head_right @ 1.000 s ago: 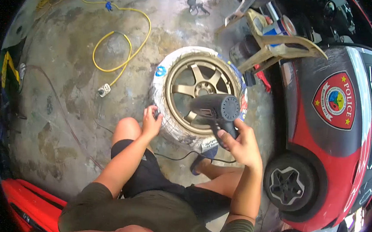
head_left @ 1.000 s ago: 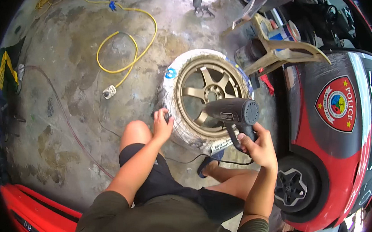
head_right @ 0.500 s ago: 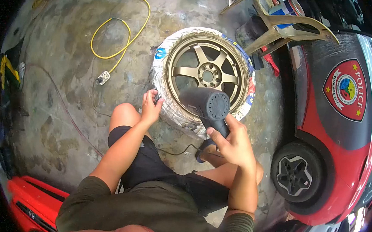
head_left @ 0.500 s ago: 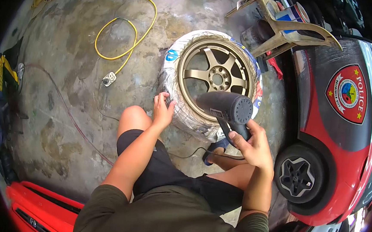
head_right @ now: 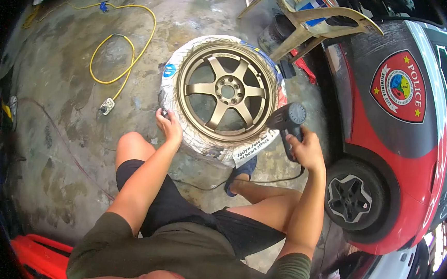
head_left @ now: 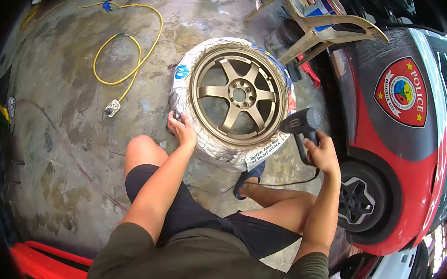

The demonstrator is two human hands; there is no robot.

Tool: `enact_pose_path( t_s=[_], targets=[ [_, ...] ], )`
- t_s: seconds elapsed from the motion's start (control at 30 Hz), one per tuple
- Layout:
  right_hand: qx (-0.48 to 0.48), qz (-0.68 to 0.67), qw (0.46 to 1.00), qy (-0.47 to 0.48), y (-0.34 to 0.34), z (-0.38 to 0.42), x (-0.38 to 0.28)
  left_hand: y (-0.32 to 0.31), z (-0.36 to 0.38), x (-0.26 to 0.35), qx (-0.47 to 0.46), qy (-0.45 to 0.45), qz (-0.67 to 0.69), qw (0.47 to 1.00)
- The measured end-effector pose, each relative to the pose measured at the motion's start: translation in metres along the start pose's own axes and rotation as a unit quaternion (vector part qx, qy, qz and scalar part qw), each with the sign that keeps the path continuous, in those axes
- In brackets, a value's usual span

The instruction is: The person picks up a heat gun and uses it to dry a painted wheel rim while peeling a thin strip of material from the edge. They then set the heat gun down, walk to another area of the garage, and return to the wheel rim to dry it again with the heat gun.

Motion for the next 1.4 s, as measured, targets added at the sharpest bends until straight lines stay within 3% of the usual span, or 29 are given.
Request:
enact_pose_path(
  t_s=[0.07, 0.17, 0.33, 0.43, 0.63, 0.73, 0.83, 0.93, 1.0, 1.07, 1.13, 1.2, 1.3, 1.4],
  targets=[
    [0.057, -0.008, 0.998, -0.015, 0.001, -0.006, 0.012, -0.006, 0.004, -0.009, 0.014, -0.013, 0.028, 0.999],
    [0.018, -0.017, 0.999, -0.044, 0.000, 0.005, 0.014, -0.009, 0.004, -0.015, 0.045, -0.040, 0.065, 0.996],
    [-0.169, -0.092, 0.981, -0.030, -0.024, 0.027, -0.007, -0.010, 0.005, -0.014, 0.053, -0.038, 0.081, 0.995],
    [-0.227, -0.147, 0.962, 0.043, -0.047, 0.026, -0.051, -0.008, 0.005, -0.011, 0.053, -0.043, 0.073, 0.995],
    [-0.136, -0.213, 0.950, 0.183, -0.083, 0.016, -0.094, -0.008, 0.005, -0.013, 0.047, -0.048, 0.080, 0.995],
    [-0.133, -0.253, 0.950, 0.128, -0.070, 0.023, -0.104, -0.009, 0.000, -0.018, 0.043, -0.057, 0.061, 0.996],
    [-0.167, -0.201, 0.958, 0.120, -0.053, 0.032, -0.101, -0.008, -0.001, -0.020, 0.023, -0.026, 0.088, 0.996],
    [-0.161, -0.093, 0.969, 0.161, -0.047, 0.039, -0.092, 0.004, 0.019, -0.048, 0.053, 0.112, 0.024, 0.992],
    [-0.164, -0.107, 0.964, 0.179, -0.052, 0.037, -0.095, 0.035, 0.079, -0.010, -0.006, 0.197, 0.147, 0.969],
    [-0.146, -0.167, 0.954, 0.200, -0.060, 0.032, -0.114, 0.063, 0.144, 0.016, -0.170, 0.028, 0.151, 0.973],
    [-0.130, -0.214, 0.948, 0.198, -0.072, 0.021, -0.129, 0.078, 0.180, 0.077, -0.329, -0.133, 0.174, 0.919],
    [-0.122, -0.237, 0.947, 0.180, -0.087, 0.003, -0.140, 0.073, 0.192, 0.094, -0.409, -0.276, 0.060, 0.868],
    [-0.050, -0.290, 0.927, 0.232, -0.102, -0.020, -0.162, 0.064, 0.184, 0.102, -0.653, -0.022, 0.143, 0.743],
    [0.087, -0.224, 0.930, 0.277, -0.108, -0.056, -0.161, 0.078, 0.172, 0.084, -0.660, -0.062, 0.091, 0.743]
  ],
)
Point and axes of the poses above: each hand's wrist, its own z-axis away from the middle knuckle, its own y-axis out of the back of the hand, x = y × z, the point moved 2 cm from there along -z, towards the middle knuckle, and after that the axes turned 3 degrees about z, right-handed, at the moved point
